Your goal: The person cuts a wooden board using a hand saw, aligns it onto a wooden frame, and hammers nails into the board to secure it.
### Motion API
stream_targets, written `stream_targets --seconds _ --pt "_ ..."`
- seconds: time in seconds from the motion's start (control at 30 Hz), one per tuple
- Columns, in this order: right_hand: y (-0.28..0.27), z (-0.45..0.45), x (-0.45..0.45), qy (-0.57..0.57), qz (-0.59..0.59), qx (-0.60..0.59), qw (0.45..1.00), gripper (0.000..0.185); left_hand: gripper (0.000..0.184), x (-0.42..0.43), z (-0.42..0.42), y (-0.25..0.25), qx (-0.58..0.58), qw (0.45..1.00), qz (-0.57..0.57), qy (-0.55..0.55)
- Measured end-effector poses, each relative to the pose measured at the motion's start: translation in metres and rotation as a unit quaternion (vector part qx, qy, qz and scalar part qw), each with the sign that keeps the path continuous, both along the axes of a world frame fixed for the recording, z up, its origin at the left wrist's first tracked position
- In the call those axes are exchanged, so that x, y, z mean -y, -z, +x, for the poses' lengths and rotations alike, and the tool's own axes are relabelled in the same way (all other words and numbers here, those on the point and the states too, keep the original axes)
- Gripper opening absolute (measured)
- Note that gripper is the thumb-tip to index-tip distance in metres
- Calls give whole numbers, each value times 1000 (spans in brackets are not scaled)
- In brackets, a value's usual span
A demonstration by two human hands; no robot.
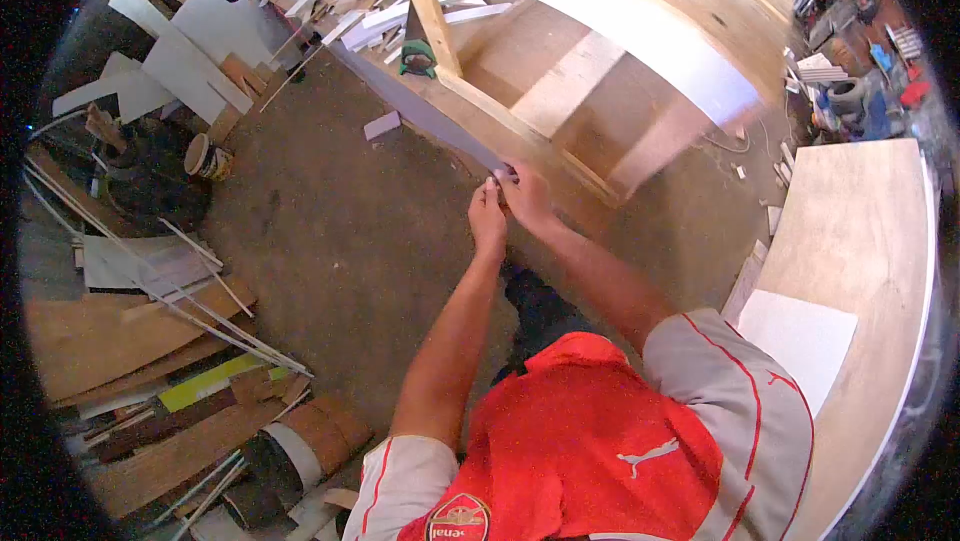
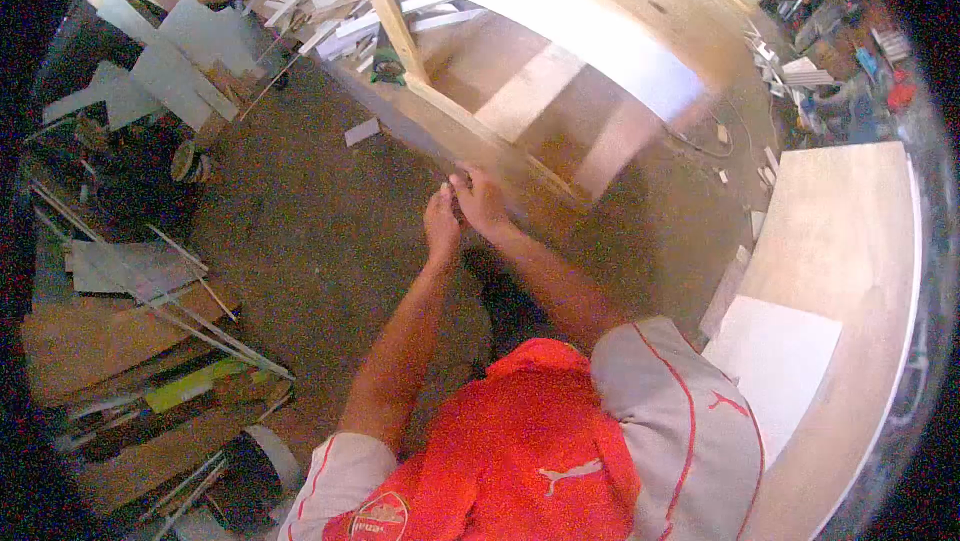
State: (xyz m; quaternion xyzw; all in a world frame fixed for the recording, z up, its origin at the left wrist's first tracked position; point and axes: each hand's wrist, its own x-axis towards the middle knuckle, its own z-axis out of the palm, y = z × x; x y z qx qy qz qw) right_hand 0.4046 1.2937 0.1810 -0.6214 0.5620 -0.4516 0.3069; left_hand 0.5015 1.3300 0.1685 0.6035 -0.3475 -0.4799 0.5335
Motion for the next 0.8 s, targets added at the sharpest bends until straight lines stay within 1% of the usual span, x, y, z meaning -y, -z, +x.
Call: stream_targets --seconds 0.03,0.07,0.17,0.27,0.37,0.43,0.47,0.57,0.67,0.73,0.77,0.8 --pt "22 -16 -15 7 -25 -6 1000 33 41 -16 -18 -7 38 999 -1 8" --pt "33 -32 -28 13 -52 -11 999 32 41 -34 -39 -12 -34 999 -13 -19" --pt "22 -79 -70 28 -56 1 998 30 42 -66 -87 -8 -13 999 -25 15" --pt "22 -132 -97 69 -26 -110 991 29 43 -89 -136 -7 1 998 -29 51" --pt "2 -192 -116 87 -5 21 996 26 44 -95 -201 9 5 993 -86 85" --pt "-5 -245 -123 95 -43 -6 995 26 44 -96 -249 0 -3 992 -69 109" --pt "-6 -271 -123 100 -62 -20 993 26 44 -91 -276 7 -68 991 -3 112" --pt "-3 -372 -115 95 -146 -86 981 28 43 -80 -369 10 -34 987 -79 136" --pt "6 -471 -121 170 -122 -135 969 31 43 -81 -462 9 -69 967 -74 235" --pt "40 -543 -119 175 -138 -75 972 31 42 -74 -533 31 -103 960 -79 250" --pt "40 -565 -119 182 -125 -57 974 32 42 -71 -559 39 -120 955 -82 257" --pt "40 -586 -118 189 -112 -38 975 32 41 -70 -580 34 -115 954 -73 267"
